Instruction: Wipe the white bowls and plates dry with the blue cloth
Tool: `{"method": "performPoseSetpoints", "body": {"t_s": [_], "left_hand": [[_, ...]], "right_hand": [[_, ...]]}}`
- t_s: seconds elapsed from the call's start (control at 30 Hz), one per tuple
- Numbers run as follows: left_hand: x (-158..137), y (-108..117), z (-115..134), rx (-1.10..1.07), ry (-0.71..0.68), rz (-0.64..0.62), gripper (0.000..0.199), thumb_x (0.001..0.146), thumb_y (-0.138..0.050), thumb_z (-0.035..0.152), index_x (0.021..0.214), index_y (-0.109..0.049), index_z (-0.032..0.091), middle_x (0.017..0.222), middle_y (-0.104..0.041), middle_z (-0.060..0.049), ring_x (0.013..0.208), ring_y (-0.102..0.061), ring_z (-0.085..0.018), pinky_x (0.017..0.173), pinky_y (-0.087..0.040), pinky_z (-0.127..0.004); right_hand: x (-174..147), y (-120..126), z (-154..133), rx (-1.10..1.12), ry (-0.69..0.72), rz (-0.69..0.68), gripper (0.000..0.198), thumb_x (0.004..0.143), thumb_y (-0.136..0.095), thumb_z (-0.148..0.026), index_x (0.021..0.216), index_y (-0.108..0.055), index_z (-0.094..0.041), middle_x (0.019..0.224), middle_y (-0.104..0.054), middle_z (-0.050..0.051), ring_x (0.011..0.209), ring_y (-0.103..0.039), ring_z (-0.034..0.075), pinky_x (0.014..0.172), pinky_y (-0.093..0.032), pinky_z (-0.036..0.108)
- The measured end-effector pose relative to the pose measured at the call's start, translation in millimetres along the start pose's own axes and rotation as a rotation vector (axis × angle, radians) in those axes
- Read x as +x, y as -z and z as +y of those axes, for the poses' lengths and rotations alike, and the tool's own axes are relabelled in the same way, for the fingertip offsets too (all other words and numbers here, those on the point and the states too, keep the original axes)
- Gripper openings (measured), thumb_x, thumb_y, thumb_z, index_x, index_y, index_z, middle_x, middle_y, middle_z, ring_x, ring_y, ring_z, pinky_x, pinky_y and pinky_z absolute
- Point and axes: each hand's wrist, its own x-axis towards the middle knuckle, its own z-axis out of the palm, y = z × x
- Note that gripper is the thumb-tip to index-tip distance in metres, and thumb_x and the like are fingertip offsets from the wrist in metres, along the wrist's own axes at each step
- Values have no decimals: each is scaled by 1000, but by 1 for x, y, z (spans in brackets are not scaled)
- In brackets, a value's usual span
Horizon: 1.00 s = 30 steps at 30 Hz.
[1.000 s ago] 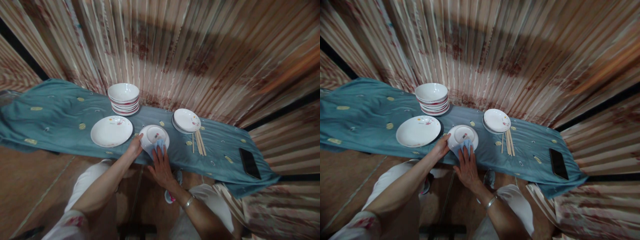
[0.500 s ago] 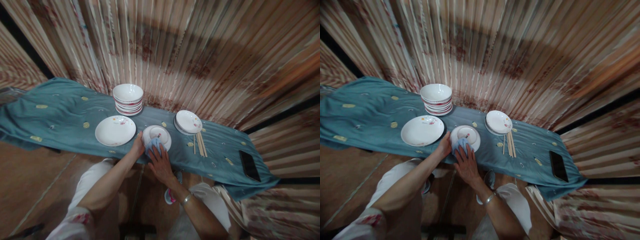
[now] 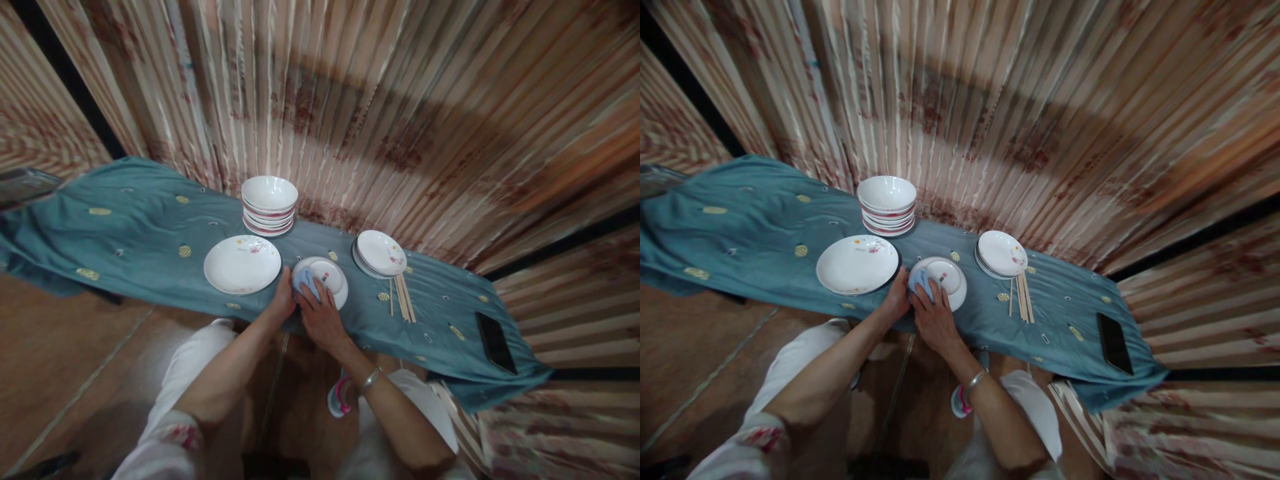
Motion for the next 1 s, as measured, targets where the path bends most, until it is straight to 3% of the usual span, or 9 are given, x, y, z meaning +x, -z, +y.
{"method": "performPoseSetpoints", "body": {"t_s": [0.17,0.37,0.57,0.73,1.0], "left_hand": [[7,9,-5,-35,-31,49,34,96,-49,40,86,-68,14,77,-75,-8,90,-72,-20,85,-56,-28],[9,9,-8,-87,-37,-46,33,88,-59,47,92,-68,15,92,-75,-9,105,-69,-21,93,-53,-28],[4,2,-7,-143,44,-74,46,98,-36,49,97,-66,15,105,-74,-12,113,-66,-20,97,-51,-27],[5,0,-8,-141,29,-149,49,96,-41,52,111,-66,13,118,-71,-15,119,-63,-24,100,-50,-34],[6,-1,-5,-132,32,-119,50,99,-34,46,120,-65,11,108,-75,-14,116,-66,-27,100,-50,-40]], "right_hand": [[27,-2,5,36,14,0,45,92,-47,-16,136,-58,-16,148,-53,10,148,-23,31,118,-23,54],[50,4,9,81,10,-53,44,92,-43,-16,132,-61,-15,144,-55,11,146,-26,30,118,-25,51],[71,10,14,56,-24,-125,35,96,-40,-18,122,-65,-16,136,-61,10,140,-34,31,114,-31,50],[87,8,21,4,-66,-170,30,97,-43,-20,114,-67,-20,129,-65,10,134,-41,31,109,-36,49],[103,2,41,-25,-130,-184,30,99,-41,-20,113,-68,-20,119,-69,9,120,-53,28,101,-41,44]]}}
